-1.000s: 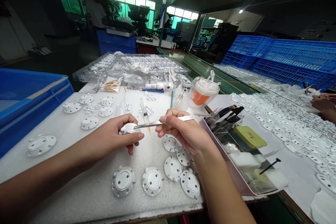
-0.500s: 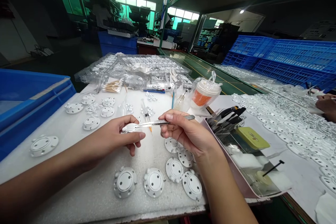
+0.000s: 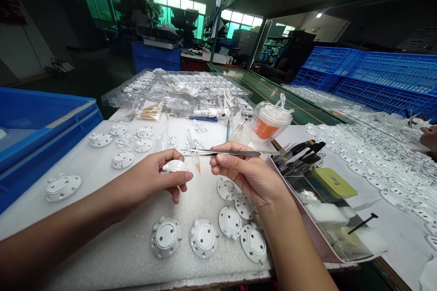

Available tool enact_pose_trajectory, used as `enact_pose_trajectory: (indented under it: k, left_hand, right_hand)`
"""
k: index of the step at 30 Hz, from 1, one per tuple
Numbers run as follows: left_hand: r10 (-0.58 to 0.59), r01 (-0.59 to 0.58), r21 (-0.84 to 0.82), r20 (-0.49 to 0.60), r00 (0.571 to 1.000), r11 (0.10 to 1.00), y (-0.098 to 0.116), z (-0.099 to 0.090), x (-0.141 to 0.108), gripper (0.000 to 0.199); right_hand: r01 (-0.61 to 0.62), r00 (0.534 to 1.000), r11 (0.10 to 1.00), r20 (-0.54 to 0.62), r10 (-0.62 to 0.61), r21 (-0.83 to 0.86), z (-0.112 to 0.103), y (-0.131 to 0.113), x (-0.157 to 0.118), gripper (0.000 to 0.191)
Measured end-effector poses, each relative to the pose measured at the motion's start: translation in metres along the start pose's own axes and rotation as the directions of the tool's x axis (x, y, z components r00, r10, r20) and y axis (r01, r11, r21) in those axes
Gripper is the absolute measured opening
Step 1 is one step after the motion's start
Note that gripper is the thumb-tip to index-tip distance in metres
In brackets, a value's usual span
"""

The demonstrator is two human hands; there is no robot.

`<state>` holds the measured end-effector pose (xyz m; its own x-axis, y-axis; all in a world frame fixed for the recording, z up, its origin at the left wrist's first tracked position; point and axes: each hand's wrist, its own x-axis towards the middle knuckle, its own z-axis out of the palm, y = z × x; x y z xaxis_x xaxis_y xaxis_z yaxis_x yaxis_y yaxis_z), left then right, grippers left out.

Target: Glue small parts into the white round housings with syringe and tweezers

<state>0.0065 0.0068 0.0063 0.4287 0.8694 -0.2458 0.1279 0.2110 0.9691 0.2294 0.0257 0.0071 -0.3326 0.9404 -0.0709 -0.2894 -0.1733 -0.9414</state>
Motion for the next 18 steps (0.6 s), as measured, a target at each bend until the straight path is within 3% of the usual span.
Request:
enact_pose_trajectory:
  k: [18]
  left_hand:
    - [0.028,-0.027,0.021,-0.014,1.000,0.999,0.0023,0.0007,0.0000,0.025]
  right_hand:
    - [-0.024,0.996,0.998,0.080,0.028,-0.059,0.0028,0.0002,-0.0005,0.012]
